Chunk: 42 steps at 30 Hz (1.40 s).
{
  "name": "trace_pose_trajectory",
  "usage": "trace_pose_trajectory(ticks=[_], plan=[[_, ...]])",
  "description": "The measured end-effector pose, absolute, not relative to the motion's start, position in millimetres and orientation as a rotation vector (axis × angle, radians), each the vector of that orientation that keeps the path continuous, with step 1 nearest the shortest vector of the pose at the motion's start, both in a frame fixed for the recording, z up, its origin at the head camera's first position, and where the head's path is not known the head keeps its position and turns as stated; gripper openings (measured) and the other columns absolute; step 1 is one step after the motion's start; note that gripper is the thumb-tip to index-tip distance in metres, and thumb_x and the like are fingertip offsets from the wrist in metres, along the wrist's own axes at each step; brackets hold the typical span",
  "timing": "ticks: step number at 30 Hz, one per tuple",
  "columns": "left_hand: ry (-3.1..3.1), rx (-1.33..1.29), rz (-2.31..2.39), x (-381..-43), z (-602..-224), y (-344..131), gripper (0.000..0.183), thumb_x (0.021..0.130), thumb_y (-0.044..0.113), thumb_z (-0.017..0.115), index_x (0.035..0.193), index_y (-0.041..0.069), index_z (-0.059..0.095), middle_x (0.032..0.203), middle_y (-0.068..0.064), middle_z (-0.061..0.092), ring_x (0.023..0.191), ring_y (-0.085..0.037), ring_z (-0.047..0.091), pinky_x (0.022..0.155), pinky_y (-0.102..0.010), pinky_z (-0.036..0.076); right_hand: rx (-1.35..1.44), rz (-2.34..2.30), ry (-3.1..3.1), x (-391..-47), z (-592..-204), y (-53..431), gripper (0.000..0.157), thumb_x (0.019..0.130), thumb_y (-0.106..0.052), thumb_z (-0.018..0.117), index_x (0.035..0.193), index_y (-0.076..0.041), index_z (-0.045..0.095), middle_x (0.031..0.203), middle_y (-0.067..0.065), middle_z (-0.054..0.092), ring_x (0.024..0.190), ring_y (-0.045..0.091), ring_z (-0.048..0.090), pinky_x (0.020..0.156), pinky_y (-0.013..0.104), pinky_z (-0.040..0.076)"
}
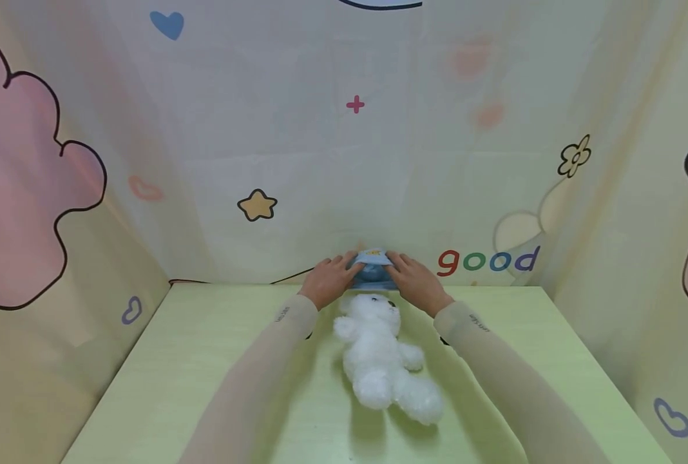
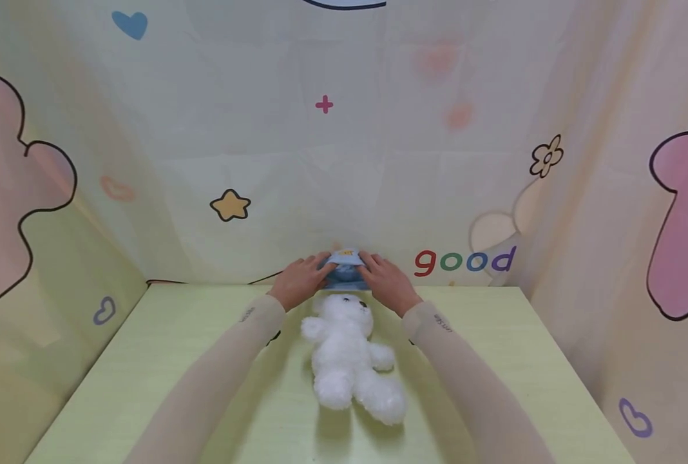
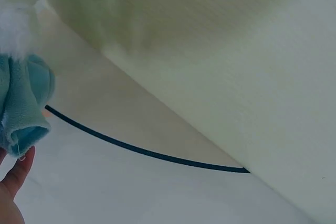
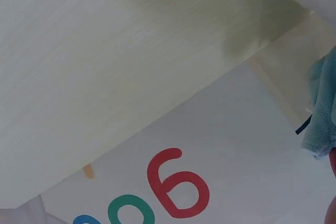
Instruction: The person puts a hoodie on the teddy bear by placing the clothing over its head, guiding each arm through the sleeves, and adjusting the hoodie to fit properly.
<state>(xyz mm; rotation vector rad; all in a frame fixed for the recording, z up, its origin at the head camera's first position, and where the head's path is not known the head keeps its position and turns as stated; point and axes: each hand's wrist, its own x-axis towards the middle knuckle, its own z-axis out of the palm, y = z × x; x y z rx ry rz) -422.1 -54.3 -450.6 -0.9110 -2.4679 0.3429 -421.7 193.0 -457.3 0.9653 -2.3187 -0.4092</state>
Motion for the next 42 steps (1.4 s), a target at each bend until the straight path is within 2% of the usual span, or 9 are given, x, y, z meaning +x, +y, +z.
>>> trace_pose_trajectory(ticks=[7,13,16,22,25,30,34,37,42], plan=[[-2.491,-0.913,0.405,-426.3,-468.7,-48.3,0.046,0.095,0.042,0.047,0.138,0.031,0.036,0.145,-0.003,0.038,0.114,-0.018,0.056,0.089,-0.036,0.050,0.926,-0.418,-2.379,-422.3,-480.5,192.6,0.043,0.084,-0.013,0.066,0.124,-0.005,0.053,0.136,0.016,0.043,0.112,0.028,0.053,0.091,0.034,0.049],[-2.487,-0.888,0.528,-424.2,-484.2,-49.3,0.041,0.096,0.037,0.048,0.135,0.031,0.039,0.136,0.003,0.045,0.120,-0.020,0.047,0.099,-0.037,0.042,0.930,-0.435,-2.433,-417.6,-498.0,185.9,0.039,0.088,-0.014,0.063,0.124,-0.007,0.051,0.134,0.014,0.044,0.108,0.025,0.055,0.083,0.033,0.052],[-2.487,-0.876,0.516,-422.5,-488.1,-51.8,0.037,0.096,0.033,0.049,0.132,0.032,0.043,0.125,0.005,0.051,0.112,-0.019,0.050,0.094,-0.033,0.044,0.928,-0.395,-2.447,-414.7,-503.7,182.7,0.037,0.088,-0.015,0.063,0.122,-0.009,0.052,0.130,0.012,0.047,0.103,0.024,0.057,0.078,0.032,0.053],[-2.558,-0.898,0.399,-422.3,-491.7,-51.6,0.039,0.095,0.018,0.052,0.131,0.030,0.042,0.123,0.004,0.050,0.084,-0.016,0.059,0.065,-0.029,0.052,0.854,-0.394,-2.461,-413.2,-509.2,179.7,0.027,0.093,-0.021,0.057,0.118,-0.013,0.051,0.123,0.008,0.050,0.099,0.020,0.057,0.079,0.032,0.051],[-2.584,-0.910,0.390,-422.2,-493.4,-51.0,0.042,0.094,0.015,0.054,0.132,0.028,0.040,0.126,0.001,0.049,0.082,-0.017,0.061,0.064,-0.031,0.053,0.843,-0.394,-2.484,-411.6,-510.0,178.9,0.029,0.092,-0.018,0.058,0.119,-0.013,0.051,0.123,0.008,0.049,0.102,0.022,0.057,0.079,0.033,0.051],[-2.649,-0.946,0.327,-424.8,-499.3,-52.9,0.038,0.097,0.015,0.048,0.133,0.028,0.042,0.126,0.000,0.049,0.073,-0.017,0.061,0.066,-0.031,0.053,0.848,-0.361,-2.597,-409.6,-512.3,178.7,0.038,0.090,-0.006,0.058,0.126,-0.015,0.050,0.130,0.009,0.046,0.109,0.023,0.054,0.081,0.035,0.051],[-2.752,-0.972,0.007,-431.6,-498.4,-55.0,0.033,0.097,0.017,0.048,0.128,0.028,0.052,0.118,0.003,0.060,0.084,-0.017,0.065,0.076,-0.031,0.053,0.836,-0.299,-2.618,-412.5,-514.6,180.9,0.042,0.087,-0.003,0.061,0.125,-0.017,0.051,0.129,0.006,0.047,0.107,0.021,0.053,0.067,0.031,0.051],[-2.824,-0.976,-0.318,-435.0,-493.2,-54.2,0.029,0.098,0.019,0.047,0.123,0.022,0.059,0.112,0.001,0.066,0.098,-0.017,0.063,0.085,-0.033,0.051,0.841,-0.211,-2.630,-415.3,-515.1,181.6,0.039,0.086,-0.002,0.063,0.120,-0.016,0.053,0.124,0.006,0.049,0.097,0.019,0.056,0.062,0.030,0.050],[-2.992,-0.932,-0.692,-432.3,-485.4,-50.2,0.041,0.099,0.031,0.032,0.133,0.018,0.052,0.131,-0.004,0.057,0.119,-0.021,0.054,0.098,-0.039,0.043,0.855,0.105,-2.746,-416.3,-509.0,182.1,0.024,0.090,-0.003,0.057,0.113,-0.011,0.057,0.115,0.010,0.049,0.071,0.016,0.055,0.060,0.028,0.046]])
